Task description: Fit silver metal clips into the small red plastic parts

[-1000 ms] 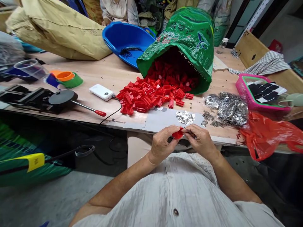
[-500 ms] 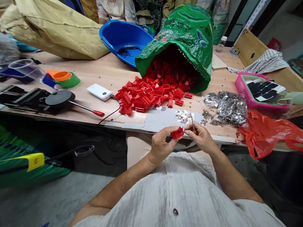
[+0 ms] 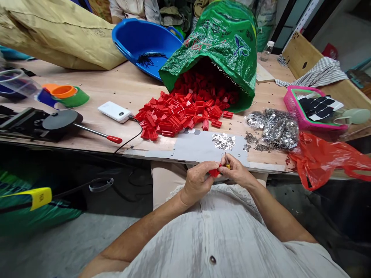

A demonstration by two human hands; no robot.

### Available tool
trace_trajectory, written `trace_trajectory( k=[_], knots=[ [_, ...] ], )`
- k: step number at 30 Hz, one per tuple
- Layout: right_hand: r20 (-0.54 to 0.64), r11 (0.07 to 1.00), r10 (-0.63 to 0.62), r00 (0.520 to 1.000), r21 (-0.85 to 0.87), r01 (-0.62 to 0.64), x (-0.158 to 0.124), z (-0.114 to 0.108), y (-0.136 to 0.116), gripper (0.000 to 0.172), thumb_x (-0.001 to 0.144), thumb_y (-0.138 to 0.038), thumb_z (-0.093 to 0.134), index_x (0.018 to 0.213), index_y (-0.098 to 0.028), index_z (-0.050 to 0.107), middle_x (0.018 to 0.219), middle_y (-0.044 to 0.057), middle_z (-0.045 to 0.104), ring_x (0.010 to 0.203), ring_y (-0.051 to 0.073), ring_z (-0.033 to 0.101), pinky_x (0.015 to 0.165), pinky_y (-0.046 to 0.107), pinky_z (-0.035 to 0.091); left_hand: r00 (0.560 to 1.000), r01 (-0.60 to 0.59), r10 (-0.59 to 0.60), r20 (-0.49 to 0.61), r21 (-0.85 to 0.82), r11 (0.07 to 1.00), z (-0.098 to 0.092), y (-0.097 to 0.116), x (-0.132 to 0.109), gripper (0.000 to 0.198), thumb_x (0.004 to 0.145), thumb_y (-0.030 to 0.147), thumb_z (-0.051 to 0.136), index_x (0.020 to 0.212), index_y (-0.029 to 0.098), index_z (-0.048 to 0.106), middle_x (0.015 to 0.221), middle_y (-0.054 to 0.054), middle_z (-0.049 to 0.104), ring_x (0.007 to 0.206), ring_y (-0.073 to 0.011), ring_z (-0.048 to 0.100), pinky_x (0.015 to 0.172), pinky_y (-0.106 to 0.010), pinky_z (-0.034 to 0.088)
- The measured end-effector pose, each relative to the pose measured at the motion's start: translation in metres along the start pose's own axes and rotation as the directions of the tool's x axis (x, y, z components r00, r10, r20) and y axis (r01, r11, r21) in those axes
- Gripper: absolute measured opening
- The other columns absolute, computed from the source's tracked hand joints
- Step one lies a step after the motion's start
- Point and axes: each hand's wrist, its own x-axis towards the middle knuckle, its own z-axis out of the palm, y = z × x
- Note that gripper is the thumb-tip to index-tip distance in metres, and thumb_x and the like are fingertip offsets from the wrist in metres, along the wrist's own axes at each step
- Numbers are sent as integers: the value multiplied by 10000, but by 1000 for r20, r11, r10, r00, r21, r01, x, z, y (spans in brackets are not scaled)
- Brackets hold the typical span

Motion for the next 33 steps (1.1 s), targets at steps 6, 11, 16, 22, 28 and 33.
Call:
trace_trajectory(
  k=[6,11,16,22,28,33],
  knots=[
    [59,984,77,995,158,-86,-8,0,5,427,787,-496,718,918,-229,412,726,-75,422,535,60,330,487,195,263,987,161,-160,21,-118,980,-1,0,-4,266,761,195,761,1018,202,693,947,-64,764,862,-188,728,774,-290,589],
    [109,954,127,986,260,-152,-13,-1,8,444,756,-429,765,966,-242,422,700,-89,419,484,46,309,443,189,227,980,200,-182,83,-340,919,-2,-7,-5,306,714,196,808,1000,193,700,999,-89,760,957,-226,725,864,-345,586],
    [169,958,141,975,224,-177,-10,-3,7,461,746,-462,762,993,-241,441,703,-87,454,479,47,337,440,181,227,946,319,-289,145,-572,756,-3,-22,-7,330,662,202,847,949,171,688,973,-93,760,926,-230,730,848,-363,594],
    [-171,847,-178,969,-528,63,26,-35,-8,150,877,-345,602,939,-208,600,925,29,660,776,153,576,709,286,434,837,457,-529,142,-713,532,-3,-27,-4,368,633,168,853,929,179,634,962,-49,752,874,-166,716,821,-308,584],
    [-211,432,-325,922,-900,-53,68,-60,-3,111,892,-184,546,928,-210,647,965,72,679,889,214,601,809,337,433,770,494,-617,165,-766,411,-4,-27,1,404,670,185,815,1022,197,617,1017,-50,725,909,-175,701,844,-346,577],
    [-184,386,-251,950,-919,-76,82,-61,-2,62,871,-185,574,884,-206,631,921,59,666,875,205,588,793,319,419,744,497,-645,175,-790,359,-4,-28,1,419,658,164,817,1024,203,617,995,-33,724,900,-164,695,833,-335,575]
  ],
)
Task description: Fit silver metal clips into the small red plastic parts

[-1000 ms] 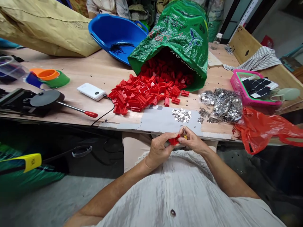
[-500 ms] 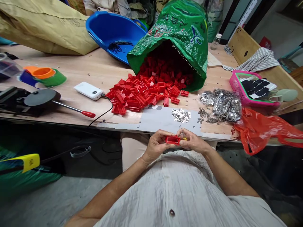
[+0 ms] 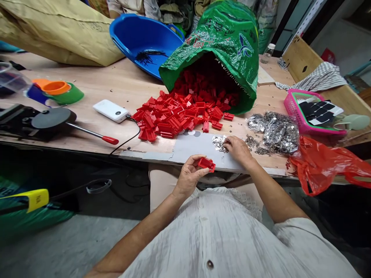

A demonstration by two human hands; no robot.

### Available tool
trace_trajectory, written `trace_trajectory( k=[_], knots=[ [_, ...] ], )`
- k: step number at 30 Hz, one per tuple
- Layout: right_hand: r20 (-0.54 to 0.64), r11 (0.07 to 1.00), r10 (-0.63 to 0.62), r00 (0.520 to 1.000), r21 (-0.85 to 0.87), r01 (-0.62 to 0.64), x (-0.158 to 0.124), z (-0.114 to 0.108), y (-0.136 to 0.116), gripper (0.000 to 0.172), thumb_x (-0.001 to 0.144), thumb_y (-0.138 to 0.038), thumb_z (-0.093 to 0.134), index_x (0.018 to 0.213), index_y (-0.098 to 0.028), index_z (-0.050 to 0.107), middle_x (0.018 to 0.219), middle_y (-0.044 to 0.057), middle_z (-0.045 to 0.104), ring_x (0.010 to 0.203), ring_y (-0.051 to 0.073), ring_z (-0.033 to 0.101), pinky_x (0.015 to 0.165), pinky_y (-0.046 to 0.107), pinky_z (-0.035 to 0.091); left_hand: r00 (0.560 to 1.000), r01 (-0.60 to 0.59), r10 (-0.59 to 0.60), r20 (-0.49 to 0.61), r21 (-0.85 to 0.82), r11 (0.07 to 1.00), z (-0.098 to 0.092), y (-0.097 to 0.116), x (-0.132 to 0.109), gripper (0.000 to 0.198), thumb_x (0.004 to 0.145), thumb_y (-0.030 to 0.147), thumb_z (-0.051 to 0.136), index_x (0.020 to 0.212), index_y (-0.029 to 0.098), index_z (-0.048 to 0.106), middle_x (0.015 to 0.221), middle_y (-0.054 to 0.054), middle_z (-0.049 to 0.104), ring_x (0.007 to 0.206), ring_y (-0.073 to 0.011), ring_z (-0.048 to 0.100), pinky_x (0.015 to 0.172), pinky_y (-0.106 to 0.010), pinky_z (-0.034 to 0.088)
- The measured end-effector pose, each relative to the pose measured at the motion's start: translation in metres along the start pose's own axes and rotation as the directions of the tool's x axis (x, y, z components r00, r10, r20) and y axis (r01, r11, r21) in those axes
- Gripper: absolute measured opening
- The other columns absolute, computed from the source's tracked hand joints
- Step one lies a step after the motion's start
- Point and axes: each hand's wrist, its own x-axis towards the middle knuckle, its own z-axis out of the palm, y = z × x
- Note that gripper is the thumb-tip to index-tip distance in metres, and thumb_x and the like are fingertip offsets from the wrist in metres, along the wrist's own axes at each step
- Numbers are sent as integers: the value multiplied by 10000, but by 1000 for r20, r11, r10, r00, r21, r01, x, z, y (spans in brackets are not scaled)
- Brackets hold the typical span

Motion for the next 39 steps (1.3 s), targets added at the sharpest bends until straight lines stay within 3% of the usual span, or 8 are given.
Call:
trace_trajectory(
  k=[4,8,14,23,31,35,39],
  knots=[
    [-2,998,27,1000,54,-27,3,-5,-2,46,856,-188,569,827,-204,600,870,48,651,828,199,574,762,315,404,1000,18,-18,-12,-11,1000,1,2,1,418,658,172,816,1026,197,621,987,-41,724,898,-171,696,821,-339,580],
    [-63,966,45,997,258,-27,-7,-16,-12,32,868,-229,548,847,-209,560,799,12,624,718,164,548,694,286,392,997,70,-70,-9,-43,997,2,6,4,445,686,204,799,1095,195,622,1024,-67,720,913,-190,701,826,-365,584],
    [-34,836,-126,991,535,124,-43,-24,-48,99,910,-299,543,857,-216,540,736,-19,549,630,125,470,612,250,380,996,90,-90,4,-45,995,3,8,11,504,740,232,756,1226,218,624,1086,-100,721,964,-212,699,841,-353,568],
    [-189,779,-388,902,456,431,-59,-17,-60,91,963,-243,498,884,-226,540,818,33,602,773,171,561,713,298,449,997,66,-65,51,-18,998,10,12,11,496,762,246,729,1248,237,632,1092,-91,727,1042,-231,682,891,-363,546],
    [-263,755,-428,865,422,502,-62,-18,-61,83,967,-182,485,923,-231,535,854,40,616,818,172,585,739,310,484,992,79,-77,101,-17,997,13,16,12,450,766,240,719,1212,264,657,1055,-64,736,1021,-216,680,881,-343,534],
    [-300,714,-482,823,410,568,-63,-18,-58,101,964,-161,478,978,-227,554,876,49,628,840,177,600,747,319,504,990,118,-112,84,-63,991,15,19,12,473,750,220,738,1217,237,659,1047,-71,734,1023,-220,669,856,-313,522],
    [-263,690,-542,798,404,601,-62,-19,-54,128,963,-147,482,1019,-233,559,911,54,645,895,181,612,797,333,511,992,95,-91,93,-40,995,17,22,13,470,734,218,756,1197,231,679,1029,-63,740,991,-210,665,847,-296,507]
  ],
)
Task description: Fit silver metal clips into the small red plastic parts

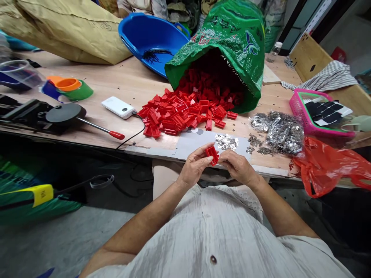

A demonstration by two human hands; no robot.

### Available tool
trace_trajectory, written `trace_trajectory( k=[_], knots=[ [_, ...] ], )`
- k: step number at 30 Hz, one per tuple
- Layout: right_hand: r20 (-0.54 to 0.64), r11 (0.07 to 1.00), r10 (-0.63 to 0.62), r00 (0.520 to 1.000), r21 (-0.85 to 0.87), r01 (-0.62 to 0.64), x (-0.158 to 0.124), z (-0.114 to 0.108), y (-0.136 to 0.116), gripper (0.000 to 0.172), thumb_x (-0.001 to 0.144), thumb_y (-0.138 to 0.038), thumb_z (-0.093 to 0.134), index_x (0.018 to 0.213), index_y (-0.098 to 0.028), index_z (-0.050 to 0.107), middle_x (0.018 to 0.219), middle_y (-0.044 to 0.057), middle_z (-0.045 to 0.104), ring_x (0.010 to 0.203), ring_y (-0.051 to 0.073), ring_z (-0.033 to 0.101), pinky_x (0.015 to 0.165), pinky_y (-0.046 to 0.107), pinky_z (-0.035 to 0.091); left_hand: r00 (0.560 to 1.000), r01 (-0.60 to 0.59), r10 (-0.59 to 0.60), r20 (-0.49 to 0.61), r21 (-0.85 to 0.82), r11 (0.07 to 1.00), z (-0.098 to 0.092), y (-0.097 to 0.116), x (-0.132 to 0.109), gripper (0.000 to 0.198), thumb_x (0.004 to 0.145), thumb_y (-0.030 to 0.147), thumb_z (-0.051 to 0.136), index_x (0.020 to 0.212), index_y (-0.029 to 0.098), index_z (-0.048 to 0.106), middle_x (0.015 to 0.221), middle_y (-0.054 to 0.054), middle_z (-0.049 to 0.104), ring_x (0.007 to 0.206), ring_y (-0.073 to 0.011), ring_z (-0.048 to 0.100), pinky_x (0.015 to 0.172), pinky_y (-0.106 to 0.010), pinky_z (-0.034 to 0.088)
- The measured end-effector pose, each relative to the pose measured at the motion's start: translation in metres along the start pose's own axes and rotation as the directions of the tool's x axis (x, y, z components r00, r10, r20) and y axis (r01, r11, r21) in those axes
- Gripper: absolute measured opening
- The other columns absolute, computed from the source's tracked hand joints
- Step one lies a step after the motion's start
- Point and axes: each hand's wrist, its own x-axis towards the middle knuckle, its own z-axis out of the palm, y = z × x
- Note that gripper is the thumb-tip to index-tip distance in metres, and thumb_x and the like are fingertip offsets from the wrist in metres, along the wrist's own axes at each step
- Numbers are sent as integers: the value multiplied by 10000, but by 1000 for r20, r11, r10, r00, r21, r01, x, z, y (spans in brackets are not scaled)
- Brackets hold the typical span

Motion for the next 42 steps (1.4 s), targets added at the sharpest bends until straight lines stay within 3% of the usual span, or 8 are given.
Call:
trace_trajectory(
  k=[8,12,14,18,21,25,37,42],
  knots=[
    [2,977,203,979,62,-203,-9,-3,1,91,946,-201,546,1032,-229,545,910,31,619,779,148,578,705,275,483,998,-37,32,60,83,996,-3,-7,1,464,724,216,765,1182,230,689,1021,-53,738,969,-203,661,907,-323,491],
    [14,953,304,953,-11,-304,-16,-3,4,198,981,-226,464,1155,-218,557,1023,68,594,912,176,577,828,322,484,992,-111,93,83,247,963,-18,-15,9,538,729,206,765,1251,232,639,1040,-48,716,954,-177,653,916,-308,487],
    [12,944,326,945,-61,-325,-19,0,8,256,992,-227,428,1202,-217,573,1045,87,578,993,195,572,888,349,477,986,-158,126,108,386,909,-27,-18,15,555,740,208,756,1277,228,617,1058,-52,699,955,-168,644,920,-301,483],
    [25,908,397,918,-160,-388,-26,8,16,273,969,-231,479,1209,-225,610,978,80,623,914,201,612,830,342,500,962,-275,205,183,667,693,-42,-19,27,417,753,205,725,1165,203,667,1086,-71,671,984,-183,630,904,-290,484],
    [35,880,438,898,-223,-420,-28,14,21,225,941,-236,542,1139,-231,651,995,67,686,898,201,646,816,333,503,953,-301,186,237,768,565,-46,-17,32,359,753,184,694,1110,196,668,1067,-70,683,974,-193,639,888,-294,490],
    [68,868,451,890,-267,-420,-27,18,24,183,933,-228,556,1060,-231,688,993,53,715,900,194,664,802,310,504,948,-316,114,297,827,464,-44,-10,36,335,767,183,655,1101,200,654,1026,-45,699,912,-179,647,863,-287,485],
    [104,896,382,918,-287,-340,-27,23,30,198,948,-192,527,1068,-216,682,986,61,699,922,178,656,834,293,507,937,-335,70,343,823,458,-51,-9,45,314,747,235,697,1054,186,663,1013,-41,704,891,-176,647,841,-274,484],
    [83,867,435,897,-307,-392,-24,25,21,188,936,-163,531,1032,-215,685,992,63,695,930,179,650,832,296,503,938,-334,81,337,814,476,-49,-7,45,310,724,235,712,1030,191,679,966,-31,713,852,-174,645,819,-272,478]
  ],
)
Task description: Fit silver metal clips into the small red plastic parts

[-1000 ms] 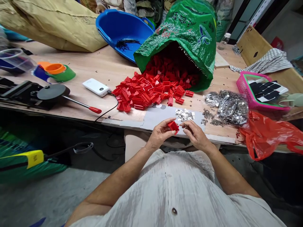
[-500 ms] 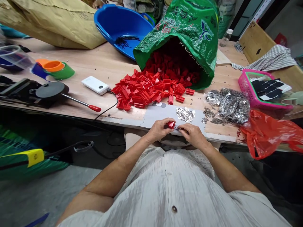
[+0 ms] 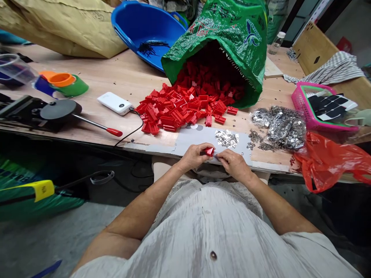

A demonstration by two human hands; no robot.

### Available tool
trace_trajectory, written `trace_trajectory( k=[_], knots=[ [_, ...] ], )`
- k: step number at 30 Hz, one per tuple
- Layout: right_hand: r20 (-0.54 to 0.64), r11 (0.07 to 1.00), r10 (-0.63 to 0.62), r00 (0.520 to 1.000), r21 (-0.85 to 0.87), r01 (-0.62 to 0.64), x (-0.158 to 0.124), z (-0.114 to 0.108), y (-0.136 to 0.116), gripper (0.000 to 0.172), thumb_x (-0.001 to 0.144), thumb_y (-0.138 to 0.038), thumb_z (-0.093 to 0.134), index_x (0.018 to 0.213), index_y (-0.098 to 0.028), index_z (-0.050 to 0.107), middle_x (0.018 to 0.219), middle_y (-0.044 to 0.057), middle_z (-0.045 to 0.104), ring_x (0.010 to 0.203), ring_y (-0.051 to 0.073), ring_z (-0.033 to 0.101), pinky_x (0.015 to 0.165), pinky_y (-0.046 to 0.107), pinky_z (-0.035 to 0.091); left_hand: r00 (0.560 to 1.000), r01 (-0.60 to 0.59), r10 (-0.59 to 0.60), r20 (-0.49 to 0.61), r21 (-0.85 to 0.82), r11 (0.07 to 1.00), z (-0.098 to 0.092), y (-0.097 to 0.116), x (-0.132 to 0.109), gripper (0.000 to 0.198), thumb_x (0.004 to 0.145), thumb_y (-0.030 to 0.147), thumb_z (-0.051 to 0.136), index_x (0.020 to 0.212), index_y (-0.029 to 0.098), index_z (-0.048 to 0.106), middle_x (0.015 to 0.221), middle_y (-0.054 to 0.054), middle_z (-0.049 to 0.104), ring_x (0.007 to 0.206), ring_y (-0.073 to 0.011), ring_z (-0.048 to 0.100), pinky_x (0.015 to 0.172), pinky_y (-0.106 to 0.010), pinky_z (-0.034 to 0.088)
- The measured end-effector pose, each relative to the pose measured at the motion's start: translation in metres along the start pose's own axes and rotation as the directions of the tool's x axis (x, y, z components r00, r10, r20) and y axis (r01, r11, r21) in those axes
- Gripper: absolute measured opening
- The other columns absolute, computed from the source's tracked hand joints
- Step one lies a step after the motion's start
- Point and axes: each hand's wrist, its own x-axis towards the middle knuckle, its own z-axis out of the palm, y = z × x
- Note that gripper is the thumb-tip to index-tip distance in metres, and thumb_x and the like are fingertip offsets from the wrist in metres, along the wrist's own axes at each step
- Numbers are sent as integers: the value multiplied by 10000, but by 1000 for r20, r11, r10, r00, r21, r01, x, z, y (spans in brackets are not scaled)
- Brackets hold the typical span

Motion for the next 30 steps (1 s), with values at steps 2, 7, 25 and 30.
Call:
trace_trajectory(
  k=[2,7,25,30],
  knots=[
    [4,998,52,999,-42,-52,0,0,-7,179,934,-164,529,1014,-208,684,976,67,693,920,190,647,808,304,499,1000,2,-2,2,-20,1000,0,1,1,292,713,238,721,1000,195,689,939,-28,714,828,-174,642,796,-266,476],
    [4,974,153,988,-171,-150,6,2,-24,169,930,-184,521,969,-229,680,919,59,679,845,194,632,693,287,466,1000,18,-18,-4,-50,999,0,-2,2,274,700,230,721,971,205,695,899,-18,711,804,-175,633,783,-268,471],
    [82,941,69,994,324,-92,-10,-17,-21,354,1002,-271,375,1350,-245,431,813,-12,669,768,159,623,783,292,459,967,31,-171,-190,-577,816,10,31,-18,201,774,298,735,918,186,651,1023,-45,667,964,-172,623,887,-283,457],
    [85,958,39,996,279,-61,-10,-26,-33,413,1010,-370,381,1410,-282,434,710,-33,653,662,148,616,707,266,461,940,135,-341,6,-924,357,24,48,-24,278,771,322,761,728,174,531,744,22,628,690,-95,603,784,-260,497]
  ],
)
